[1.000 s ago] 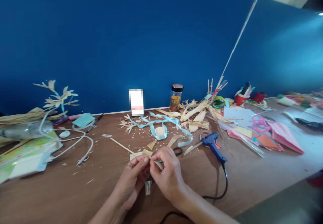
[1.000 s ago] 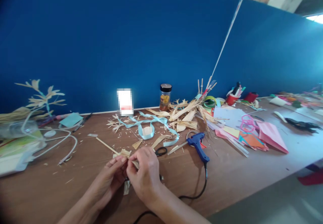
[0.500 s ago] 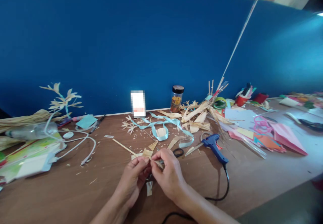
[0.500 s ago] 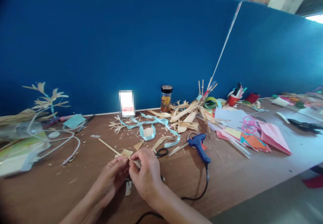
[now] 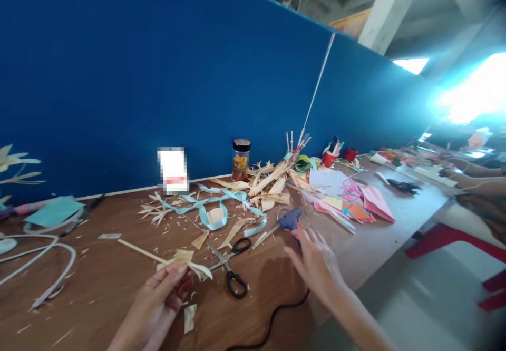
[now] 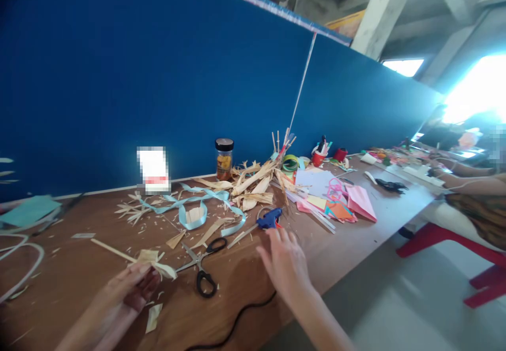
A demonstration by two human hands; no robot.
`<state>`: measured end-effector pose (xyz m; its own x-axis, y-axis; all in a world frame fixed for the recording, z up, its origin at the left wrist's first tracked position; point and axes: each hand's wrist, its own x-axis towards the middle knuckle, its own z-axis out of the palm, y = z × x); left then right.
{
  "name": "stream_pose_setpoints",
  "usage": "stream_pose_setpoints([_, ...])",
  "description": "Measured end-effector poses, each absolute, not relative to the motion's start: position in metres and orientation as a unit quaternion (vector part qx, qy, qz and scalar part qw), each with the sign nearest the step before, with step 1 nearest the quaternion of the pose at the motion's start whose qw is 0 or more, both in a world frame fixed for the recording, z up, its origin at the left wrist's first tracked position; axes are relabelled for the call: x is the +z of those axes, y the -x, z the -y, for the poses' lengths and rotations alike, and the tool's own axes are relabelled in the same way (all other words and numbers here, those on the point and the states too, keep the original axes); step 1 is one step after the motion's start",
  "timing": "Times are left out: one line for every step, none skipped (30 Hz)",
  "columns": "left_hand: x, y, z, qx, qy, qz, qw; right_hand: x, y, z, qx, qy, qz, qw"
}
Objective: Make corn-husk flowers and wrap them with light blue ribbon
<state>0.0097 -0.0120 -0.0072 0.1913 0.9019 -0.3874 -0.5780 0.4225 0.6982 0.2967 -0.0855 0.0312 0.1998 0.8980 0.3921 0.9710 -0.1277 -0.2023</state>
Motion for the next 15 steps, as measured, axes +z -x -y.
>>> stream_pose_setpoints([-0.007, -0.01, 0.012, 0.494, -0.206, -0.398, 0.745, 0.026, -0.307, 0.082, -0.11, 0.765, 0.608, 0.18])
stream_pose_setpoints([-0.007, -0.009, 0.012, 0.495, -0.206, -0.401, 0.743, 0.022, -0.315, 0.078, -0.122, 0.781, 0.591, 0.159])
stream_pose_setpoints([-0.007, -0.009, 0.012, 0.497, -0.205, -0.403, 0.741, 0.018, -0.32, 0.076, -0.125, 0.794, 0.578, 0.144])
stream_pose_setpoints([-0.007, -0.009, 0.012, 0.501, -0.204, -0.404, 0.737, 0.015, -0.323, 0.073, -0.122, 0.801, 0.571, 0.134])
stream_pose_setpoints([-0.008, -0.009, 0.011, 0.504, -0.205, -0.405, 0.735, 0.012, -0.325, 0.071, -0.115, 0.804, 0.569, 0.129])
stream_pose_setpoints([-0.008, -0.009, 0.011, 0.505, -0.208, -0.405, 0.733, 0.01, -0.325, 0.07, -0.107, 0.804, 0.57, 0.129])
stream_pose_setpoints([-0.008, -0.009, 0.01, 0.504, -0.212, -0.406, 0.732, 0.008, -0.324, 0.069, -0.102, 0.802, 0.574, 0.132])
stream_pose_setpoints([-0.008, -0.009, 0.01, 0.504, -0.216, -0.408, 0.73, 0.007, -0.323, 0.069, -0.1, 0.799, 0.577, 0.137])
stream_pose_setpoints([-0.009, -0.009, 0.01, 0.504, -0.22, -0.409, 0.728, 0.007, -0.322, 0.069, -0.102, 0.797, 0.578, 0.143])
stream_pose_setpoints([-0.009, -0.009, 0.01, 0.506, -0.221, -0.411, 0.726, 0.006, -0.322, 0.07, -0.107, 0.795, 0.577, 0.151])
stream_pose_setpoints([-0.008, -0.01, 0.01, 0.507, -0.221, -0.413, 0.724, 0.006, -0.322, 0.071, -0.114, 0.793, 0.577, 0.161])
stream_pose_setpoints([-0.008, -0.01, 0.011, 0.507, -0.22, -0.416, 0.722, 0.007, -0.322, 0.073, -0.118, 0.788, 0.578, 0.175])
stream_pose_setpoints([-0.007, -0.01, 0.011, 0.507, -0.218, -0.419, 0.721, 0.008, -0.323, 0.075, -0.121, 0.782, 0.579, 0.197])
stream_pose_setpoints([-0.006, -0.01, 0.011, 0.506, -0.217, -0.42, 0.721, 0.01, -0.323, 0.077, -0.119, 0.773, 0.581, 0.227])
stream_pose_setpoints([-0.006, -0.011, 0.012, 0.504, -0.217, -0.421, 0.722, 0.012, -0.324, 0.079, -0.111, 0.763, 0.579, 0.266])
